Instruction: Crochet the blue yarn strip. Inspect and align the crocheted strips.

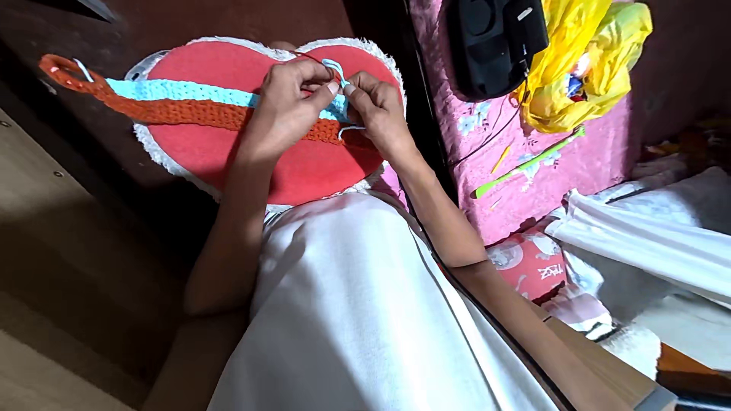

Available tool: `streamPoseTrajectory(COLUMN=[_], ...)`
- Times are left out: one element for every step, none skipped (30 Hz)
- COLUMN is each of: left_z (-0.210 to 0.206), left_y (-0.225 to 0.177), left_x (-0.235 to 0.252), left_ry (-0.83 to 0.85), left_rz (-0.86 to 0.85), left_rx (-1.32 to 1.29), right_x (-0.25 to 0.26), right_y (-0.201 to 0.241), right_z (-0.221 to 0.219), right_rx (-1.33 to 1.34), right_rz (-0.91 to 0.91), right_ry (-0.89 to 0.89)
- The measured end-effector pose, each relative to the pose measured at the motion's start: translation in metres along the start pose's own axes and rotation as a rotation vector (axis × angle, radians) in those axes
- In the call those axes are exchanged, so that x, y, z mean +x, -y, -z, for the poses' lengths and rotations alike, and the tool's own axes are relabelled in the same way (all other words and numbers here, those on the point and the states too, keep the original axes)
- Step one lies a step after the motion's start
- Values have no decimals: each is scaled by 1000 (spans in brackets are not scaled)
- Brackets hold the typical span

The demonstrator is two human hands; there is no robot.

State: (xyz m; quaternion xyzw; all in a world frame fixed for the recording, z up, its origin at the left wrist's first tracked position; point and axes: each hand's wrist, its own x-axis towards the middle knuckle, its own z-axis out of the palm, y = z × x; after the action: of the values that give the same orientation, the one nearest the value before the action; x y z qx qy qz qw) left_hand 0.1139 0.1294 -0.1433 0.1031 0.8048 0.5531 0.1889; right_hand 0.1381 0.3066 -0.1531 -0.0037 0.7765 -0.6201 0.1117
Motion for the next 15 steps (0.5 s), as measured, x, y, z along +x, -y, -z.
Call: streamPoseTrajectory(left_z=[0,0,-1,-3,-5,-7,-9,-9,-8,-8,-7,-7,-8,-10,-11], left_y=[-1,-1,-1,0,1,2,2,1,2,2,1,-1,-2,-3,-3], left_x=[0,-1,-1,-2,-3,-4,-5,-7,-8,-9,-10,-10,-11,-11,-11], left_ry=[22,39,37,10,-26,-62,-94,-114,-122,-128,-133,-139,-152,-172,-195], left_rz=[-13,-27,-34,-39,-42,-40,-35,-29,-32,-42,-51,-54,-51,-43,-39], left_rx=[33,54,63,59,50,37,26,23,27,26,23,22,21,12,2], right_x=[-1,-2,-2,-2,-3,-3,-4,-4,-5,-7,-9,-11,-12,-14,-15], right_y=[-1,-3,-4,-5,-6,-7,-7,-7,-6,-5,-4,-3,-2,-2,-2], right_z=[-1,-2,-3,-4,-5,-6,-5,-5,-5,-5,-6,-8,-11,-14,-16], right_rx=[-36,-68,-91,-103,-107,-104,-100,-102,-110,-133,-171,-222,-267,-295,-306], right_rz=[10,23,36,49,58,61,60,59,59,63,72,88,108,125,132], right_ry=[-6,-16,-27,-39,-50,-57,-56,-53,-49,-45,-44,-49,-56,-60,-65])
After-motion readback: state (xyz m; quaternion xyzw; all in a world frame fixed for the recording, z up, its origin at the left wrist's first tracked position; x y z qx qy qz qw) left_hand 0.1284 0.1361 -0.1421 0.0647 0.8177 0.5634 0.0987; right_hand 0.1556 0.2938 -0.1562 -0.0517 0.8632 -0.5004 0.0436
